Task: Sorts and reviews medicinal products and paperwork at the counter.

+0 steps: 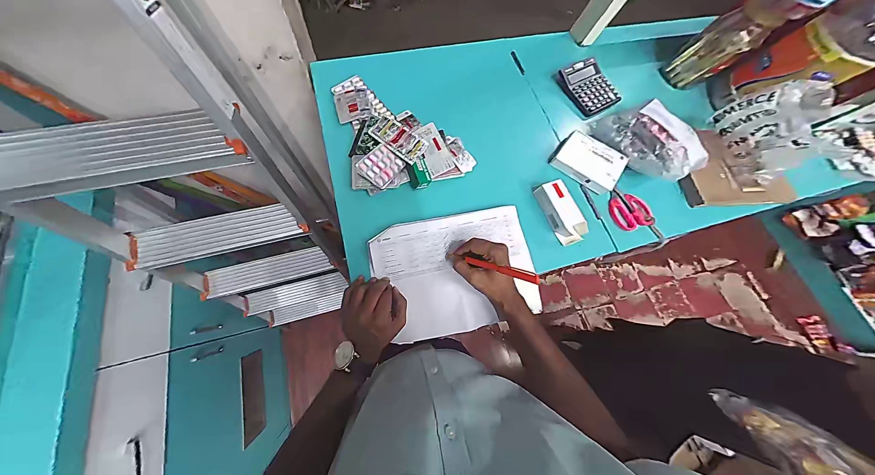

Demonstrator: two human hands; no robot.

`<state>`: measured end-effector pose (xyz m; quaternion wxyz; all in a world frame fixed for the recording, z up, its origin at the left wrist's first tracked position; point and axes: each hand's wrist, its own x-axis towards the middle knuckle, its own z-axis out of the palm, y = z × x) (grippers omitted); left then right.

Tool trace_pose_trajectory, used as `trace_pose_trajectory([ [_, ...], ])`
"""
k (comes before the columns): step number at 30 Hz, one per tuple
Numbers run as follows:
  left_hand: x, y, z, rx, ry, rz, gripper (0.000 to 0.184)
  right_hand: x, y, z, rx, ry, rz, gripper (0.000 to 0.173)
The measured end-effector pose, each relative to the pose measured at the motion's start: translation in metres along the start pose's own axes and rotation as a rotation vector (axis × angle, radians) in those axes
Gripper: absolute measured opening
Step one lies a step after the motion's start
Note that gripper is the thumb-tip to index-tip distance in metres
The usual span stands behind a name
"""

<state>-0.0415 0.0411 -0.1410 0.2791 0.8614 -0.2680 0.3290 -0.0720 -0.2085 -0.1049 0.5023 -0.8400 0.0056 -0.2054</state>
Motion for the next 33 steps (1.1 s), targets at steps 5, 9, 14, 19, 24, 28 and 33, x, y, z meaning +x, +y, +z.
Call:
trace_pose_trajectory([
  [5,-0.002,0.003,0.001,0.015,0.029,-0.020,0.025,-0.001,-0.003,0.004,-0.135,0.126,0.053,0.012],
  [9,-0.001,0.002,0.001,-0.006,0.059,-0.029,0.030,0.004,-0.002,-0.002,0.188,0.214,0.161,0.006],
  [14,0.000,0.001,0.002,-0.020,0.058,-0.009,0.032,0.013,0.000,-0.020,0.695,0.294,0.282,0.019],
  [19,-0.003,0.002,-0.003,0.001,0.022,-0.020,0.030,0.004,-0.004,-0.011,0.331,0.271,0.106,0.009],
  [24,-0.001,0.002,-0.001,-0.012,0.025,-0.005,0.033,-0.013,-0.035,0.010,0.172,0.174,0.058,0.008],
  [28,0.001,0.003,-0.002,-0.009,0.026,0.001,0.036,-0.014,-0.025,0.013,0.267,0.161,0.112,0.006],
  [33,-0.001,-0.002,-0.002,-0.036,0.009,0.042,0.035,-0.012,-0.021,0.011,0.318,0.171,0.143,0.012],
])
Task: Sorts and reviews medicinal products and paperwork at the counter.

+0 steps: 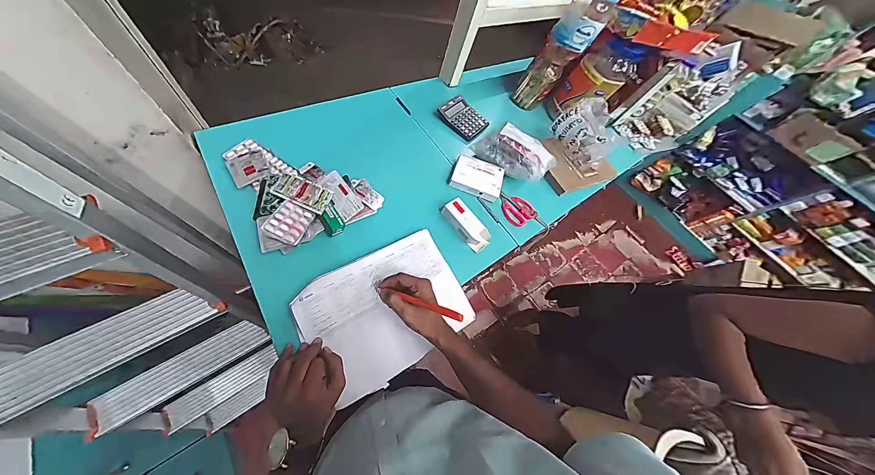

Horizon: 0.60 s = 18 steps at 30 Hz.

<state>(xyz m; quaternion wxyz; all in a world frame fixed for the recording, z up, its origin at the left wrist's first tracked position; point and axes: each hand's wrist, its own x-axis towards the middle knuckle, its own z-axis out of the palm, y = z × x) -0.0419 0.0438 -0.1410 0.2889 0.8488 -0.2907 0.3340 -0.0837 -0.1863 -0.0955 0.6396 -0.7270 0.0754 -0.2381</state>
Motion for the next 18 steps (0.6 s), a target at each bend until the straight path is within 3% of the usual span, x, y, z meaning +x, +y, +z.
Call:
trace_pose_trajectory([
  [9,0.000,0.004,0.000,-0.007,0.002,-0.029,0.033,0.008,-0.003,-0.013,-0.164,-0.091,0.008,0.010],
  [12,-0.002,0.001,0.000,0.012,0.013,-0.048,0.032,0.009,0.005,-0.013,-0.135,-0.056,-0.039,0.003],
  [18,0.000,0.003,0.002,0.002,0.029,-0.053,0.034,0.007,0.007,-0.015,-0.130,-0.101,-0.049,0.004],
])
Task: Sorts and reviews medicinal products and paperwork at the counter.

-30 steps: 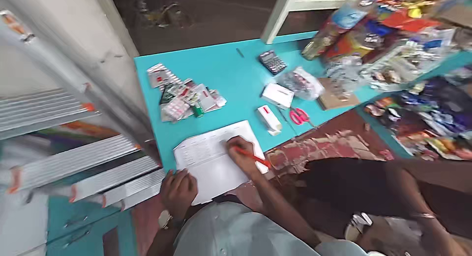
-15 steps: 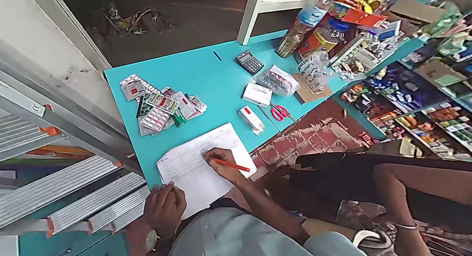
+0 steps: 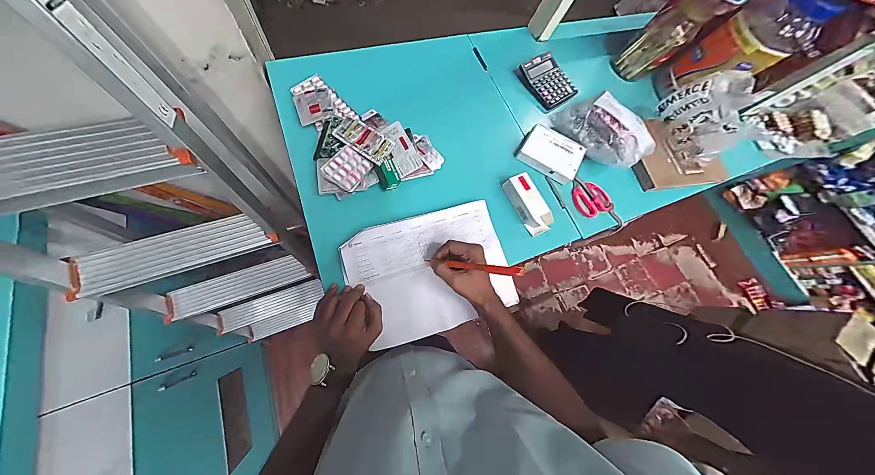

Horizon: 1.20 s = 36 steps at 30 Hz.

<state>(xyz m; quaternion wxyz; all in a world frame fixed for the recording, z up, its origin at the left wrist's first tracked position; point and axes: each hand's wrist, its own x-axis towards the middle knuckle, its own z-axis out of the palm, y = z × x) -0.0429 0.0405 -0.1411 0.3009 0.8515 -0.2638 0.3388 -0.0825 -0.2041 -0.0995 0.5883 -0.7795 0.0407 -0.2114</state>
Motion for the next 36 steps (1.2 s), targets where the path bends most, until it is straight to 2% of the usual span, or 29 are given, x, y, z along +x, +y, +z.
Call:
trace_pose_trajectory([
  [9,0.002,0.001,0.000,0.007,0.002,-0.007,0.034,-0.001,0.000,0.005,-0.188,-0.034,-0.043,0.008],
  [12,0.000,0.002,0.000,0.015,-0.006,-0.006,0.034,-0.005,0.000,0.012,-0.444,0.068,-0.084,0.012],
  [13,0.000,0.001,0.000,0.026,-0.007,-0.007,0.034,-0.003,0.001,0.013,-0.445,0.101,-0.081,0.011],
  [14,0.000,0.001,0.001,0.031,-0.006,-0.006,0.034,-0.001,0.002,0.012,-0.356,0.125,-0.057,0.009],
  [17,0.003,0.003,-0.002,0.041,-0.031,-0.013,0.033,0.003,-0.002,-0.002,0.179,0.263,0.084,0.009],
  [18,0.005,0.004,-0.004,0.055,-0.055,-0.015,0.033,0.001,-0.009,-0.012,0.250,0.327,0.115,0.010],
  [19,0.009,0.005,-0.006,0.078,-0.093,-0.021,0.034,-0.005,-0.020,-0.024,0.190,0.374,0.134,0.019],
  [21,0.016,0.010,-0.015,0.105,-0.201,-0.045,0.038,-0.026,-0.036,-0.053,-0.166,0.448,0.169,0.041],
  [23,0.026,0.018,-0.022,0.019,-0.294,-0.050,0.036,-0.053,-0.035,-0.076,-0.564,0.557,0.221,0.039],
  [24,0.032,0.026,-0.023,-0.065,-0.331,-0.043,0.033,-0.065,-0.031,-0.085,-0.640,0.561,0.275,0.036],
  [25,0.038,0.036,-0.021,-0.157,-0.372,-0.028,0.030,-0.075,-0.026,-0.091,-0.615,0.533,0.350,0.036],
  [27,0.052,0.059,-0.007,-0.384,-0.477,-0.014,0.025,-0.084,-0.019,-0.093,-0.383,0.490,0.431,0.031],
  [29,0.062,0.081,0.015,-0.608,-0.619,-0.035,0.023,-0.083,-0.022,-0.084,-0.189,0.482,0.388,0.030],
  [32,0.068,0.100,0.042,-0.807,-0.790,-0.135,0.028,-0.082,-0.039,-0.065,-0.257,0.449,0.187,0.013],
  [33,0.069,0.102,0.047,-0.837,-0.820,-0.172,0.030,-0.083,-0.043,-0.057,-0.295,0.430,0.116,0.006],
  [34,0.070,0.104,0.050,-0.859,-0.833,-0.194,0.031,-0.086,-0.045,-0.050,-0.287,0.394,0.061,0.006],
  [36,0.071,0.104,0.050,-0.909,-0.836,-0.239,0.030,-0.093,-0.046,-0.039,-0.127,0.274,-0.022,0.009],
])
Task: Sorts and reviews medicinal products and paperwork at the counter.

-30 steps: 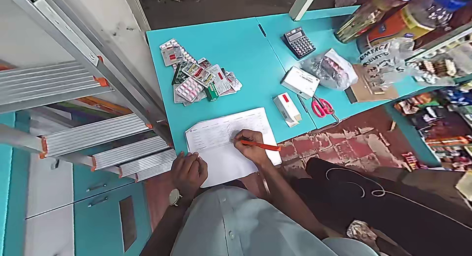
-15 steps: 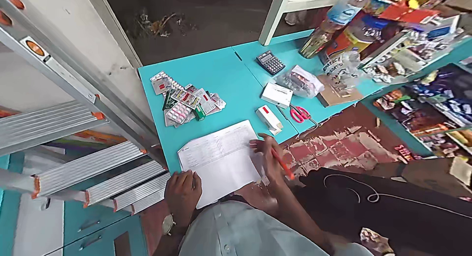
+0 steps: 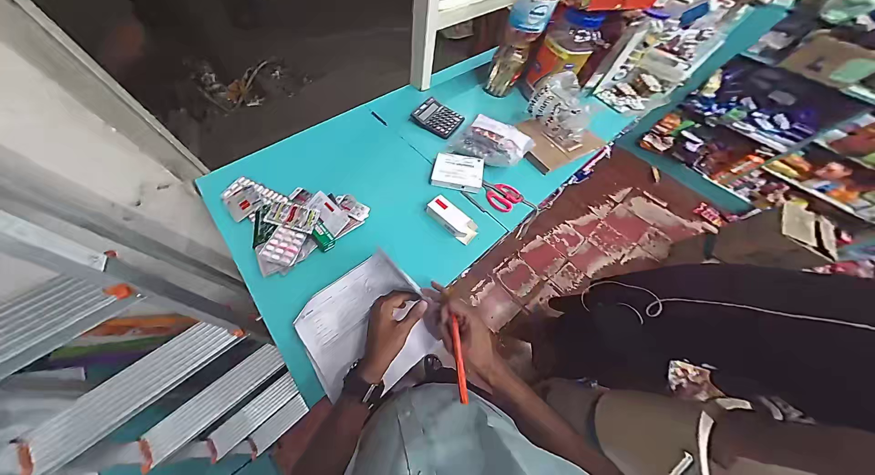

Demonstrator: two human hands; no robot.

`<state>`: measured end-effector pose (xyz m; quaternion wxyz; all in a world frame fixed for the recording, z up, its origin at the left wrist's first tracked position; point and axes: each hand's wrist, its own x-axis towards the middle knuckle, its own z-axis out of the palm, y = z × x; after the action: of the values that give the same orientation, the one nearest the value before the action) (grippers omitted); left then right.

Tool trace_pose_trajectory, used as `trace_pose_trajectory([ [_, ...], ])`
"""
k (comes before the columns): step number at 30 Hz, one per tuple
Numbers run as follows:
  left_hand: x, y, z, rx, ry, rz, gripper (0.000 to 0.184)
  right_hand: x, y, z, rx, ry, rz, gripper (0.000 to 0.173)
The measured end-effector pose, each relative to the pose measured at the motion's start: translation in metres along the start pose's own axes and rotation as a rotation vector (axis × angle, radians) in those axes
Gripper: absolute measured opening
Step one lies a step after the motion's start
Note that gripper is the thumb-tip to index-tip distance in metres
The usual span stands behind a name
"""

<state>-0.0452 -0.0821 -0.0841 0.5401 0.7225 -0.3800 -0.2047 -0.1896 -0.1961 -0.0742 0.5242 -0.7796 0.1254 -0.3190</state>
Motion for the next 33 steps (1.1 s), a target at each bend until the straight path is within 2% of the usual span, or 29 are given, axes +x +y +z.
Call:
trace_pose_trajectory([
  [1,-0.001,0.001,-0.001,-0.035,0.001,-0.015,0.028,-0.002,-0.002,0.004,0.084,-0.017,-0.009,0.007],
  [4,-0.001,0.001,-0.006,-0.111,-0.015,-0.032,0.026,-0.004,-0.004,0.007,0.282,-0.034,0.025,0.021],
  [7,-0.002,0.001,-0.010,-0.136,-0.045,-0.057,0.032,-0.004,-0.006,0.003,0.341,-0.072,0.039,0.026],
  [10,-0.002,0.000,-0.010,-0.148,-0.045,-0.074,0.029,-0.003,-0.005,0.000,0.383,-0.102,0.036,0.028],
  [13,-0.001,-0.002,-0.014,-0.201,-0.061,-0.050,0.021,0.000,-0.003,-0.002,0.445,-0.021,0.069,0.024],
  [16,-0.004,-0.001,-0.020,-0.246,-0.048,-0.112,0.014,0.005,0.001,-0.002,0.444,0.108,0.132,0.020],
  [19,-0.004,0.000,-0.020,-0.296,0.014,-0.177,0.017,0.008,0.006,-0.004,0.326,0.211,0.143,0.016],
  [22,-0.006,0.001,-0.017,-0.275,0.065,-0.178,0.016,0.009,0.010,-0.009,0.106,0.191,0.110,0.006],
  [23,-0.006,0.001,-0.016,-0.273,0.078,-0.175,0.015,0.010,0.008,-0.011,0.073,0.145,0.125,0.012],
  [26,-0.005,0.003,-0.012,-0.293,0.102,-0.172,0.014,0.015,-0.005,-0.011,0.006,-0.012,0.175,0.044],
  [28,-0.005,0.005,-0.010,-0.299,0.113,-0.170,0.011,0.018,-0.009,-0.007,-0.134,-0.086,0.139,0.053],
  [31,-0.007,0.004,-0.008,-0.285,0.097,-0.143,0.012,0.020,-0.010,-0.002,-0.267,-0.140,0.124,0.054],
  [33,-0.005,0.005,-0.009,-0.312,0.078,-0.142,0.021,0.022,-0.008,-0.001,-0.272,-0.175,0.136,0.051],
])
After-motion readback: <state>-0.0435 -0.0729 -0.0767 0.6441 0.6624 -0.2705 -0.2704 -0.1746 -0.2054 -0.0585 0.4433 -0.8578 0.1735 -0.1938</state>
